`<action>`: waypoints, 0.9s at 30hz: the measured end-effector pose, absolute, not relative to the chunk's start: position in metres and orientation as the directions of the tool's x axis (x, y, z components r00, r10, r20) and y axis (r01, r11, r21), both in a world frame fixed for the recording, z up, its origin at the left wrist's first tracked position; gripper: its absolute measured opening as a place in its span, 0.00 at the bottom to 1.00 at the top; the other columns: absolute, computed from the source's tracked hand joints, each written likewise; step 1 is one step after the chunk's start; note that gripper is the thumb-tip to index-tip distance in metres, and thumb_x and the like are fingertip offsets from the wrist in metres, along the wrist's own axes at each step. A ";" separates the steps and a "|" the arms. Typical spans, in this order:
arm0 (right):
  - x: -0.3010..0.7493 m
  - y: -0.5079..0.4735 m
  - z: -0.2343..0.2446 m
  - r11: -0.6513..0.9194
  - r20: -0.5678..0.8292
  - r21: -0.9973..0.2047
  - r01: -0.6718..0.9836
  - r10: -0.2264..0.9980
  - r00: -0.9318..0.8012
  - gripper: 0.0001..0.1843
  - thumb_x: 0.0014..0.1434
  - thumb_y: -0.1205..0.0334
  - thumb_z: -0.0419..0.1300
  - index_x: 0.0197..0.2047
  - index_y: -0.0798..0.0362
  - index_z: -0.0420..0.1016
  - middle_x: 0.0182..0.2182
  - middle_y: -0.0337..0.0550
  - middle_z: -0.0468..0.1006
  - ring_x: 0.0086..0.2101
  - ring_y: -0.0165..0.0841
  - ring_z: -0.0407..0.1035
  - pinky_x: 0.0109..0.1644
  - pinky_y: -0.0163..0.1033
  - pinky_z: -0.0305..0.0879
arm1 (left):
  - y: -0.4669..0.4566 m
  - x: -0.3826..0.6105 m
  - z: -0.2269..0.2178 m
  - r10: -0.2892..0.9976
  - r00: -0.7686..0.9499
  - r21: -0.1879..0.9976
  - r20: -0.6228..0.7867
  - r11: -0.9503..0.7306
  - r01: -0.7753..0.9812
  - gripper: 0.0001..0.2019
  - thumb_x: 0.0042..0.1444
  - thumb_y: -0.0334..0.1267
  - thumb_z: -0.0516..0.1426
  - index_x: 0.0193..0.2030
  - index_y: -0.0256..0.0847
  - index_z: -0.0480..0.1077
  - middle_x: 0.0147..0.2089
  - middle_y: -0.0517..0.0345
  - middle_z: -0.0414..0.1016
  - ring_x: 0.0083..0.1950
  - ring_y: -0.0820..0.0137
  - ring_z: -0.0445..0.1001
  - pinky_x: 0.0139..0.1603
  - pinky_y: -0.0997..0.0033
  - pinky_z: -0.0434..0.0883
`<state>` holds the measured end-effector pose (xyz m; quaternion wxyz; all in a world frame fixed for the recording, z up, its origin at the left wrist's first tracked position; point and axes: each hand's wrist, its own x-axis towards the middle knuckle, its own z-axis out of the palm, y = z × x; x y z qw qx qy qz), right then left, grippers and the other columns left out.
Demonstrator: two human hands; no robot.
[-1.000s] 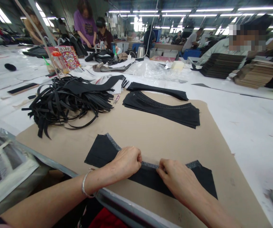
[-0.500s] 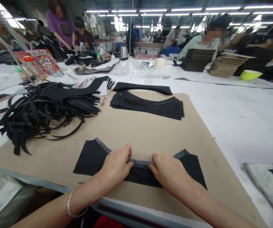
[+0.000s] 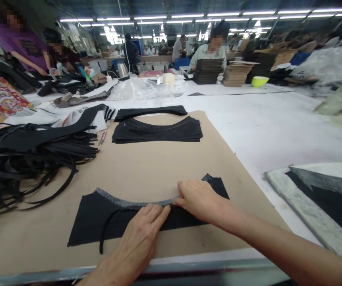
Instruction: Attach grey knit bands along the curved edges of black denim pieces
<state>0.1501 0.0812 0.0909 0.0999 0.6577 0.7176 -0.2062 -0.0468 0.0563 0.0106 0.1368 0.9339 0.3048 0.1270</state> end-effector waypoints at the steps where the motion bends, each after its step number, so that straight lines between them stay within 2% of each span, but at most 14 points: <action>1: 0.160 0.083 0.092 0.047 -0.422 -0.183 0.982 0.899 -0.121 0.13 0.57 0.52 0.59 0.35 0.53 0.75 0.32 0.49 0.79 0.36 0.39 0.74 0.34 0.36 0.60 | 0.056 -0.046 0.010 0.605 0.783 0.325 0.144 -0.777 0.540 0.29 0.54 0.18 0.46 0.63 0.36 0.58 0.49 0.51 0.70 0.47 0.64 0.66 0.51 0.61 0.70; 4: 0.192 0.087 0.093 0.047 -0.451 -0.250 0.967 0.878 -0.159 0.12 0.56 0.51 0.58 0.31 0.51 0.74 0.29 0.43 0.78 0.31 0.35 0.71 0.30 0.35 0.55 | 0.056 -0.044 0.009 0.618 0.777 0.280 0.124 -0.773 0.570 0.30 0.54 0.18 0.46 0.64 0.40 0.57 0.45 0.53 0.69 0.44 0.64 0.66 0.46 0.62 0.71; 9: 0.217 0.089 0.087 0.045 -0.464 -0.298 0.953 0.866 -0.186 0.08 0.55 0.57 0.57 0.30 0.50 0.73 0.26 0.39 0.76 0.28 0.31 0.67 0.28 0.35 0.49 | 0.054 -0.041 0.000 0.624 0.760 0.187 0.182 -0.781 0.596 0.35 0.51 0.17 0.46 0.66 0.43 0.55 0.43 0.54 0.68 0.43 0.65 0.65 0.45 0.64 0.71; 14: 0.214 0.089 0.082 0.037 -0.452 -0.285 0.958 0.876 -0.168 0.07 0.55 0.58 0.56 0.30 0.50 0.73 0.27 0.40 0.77 0.29 0.31 0.67 0.29 0.35 0.48 | 0.052 -0.041 -0.004 0.611 0.762 0.154 0.217 -0.792 0.591 0.35 0.52 0.17 0.46 0.67 0.43 0.53 0.44 0.54 0.67 0.44 0.65 0.65 0.44 0.65 0.71; 27: 0.208 0.090 0.083 0.049 -0.438 -0.186 0.981 0.890 -0.128 0.10 0.56 0.60 0.54 0.31 0.52 0.77 0.29 0.45 0.80 0.32 0.37 0.73 0.29 0.37 0.49 | 0.052 -0.039 -0.001 0.606 0.780 0.105 0.157 -0.795 0.597 0.38 0.51 0.19 0.49 0.69 0.45 0.49 0.43 0.54 0.65 0.42 0.65 0.63 0.44 0.65 0.71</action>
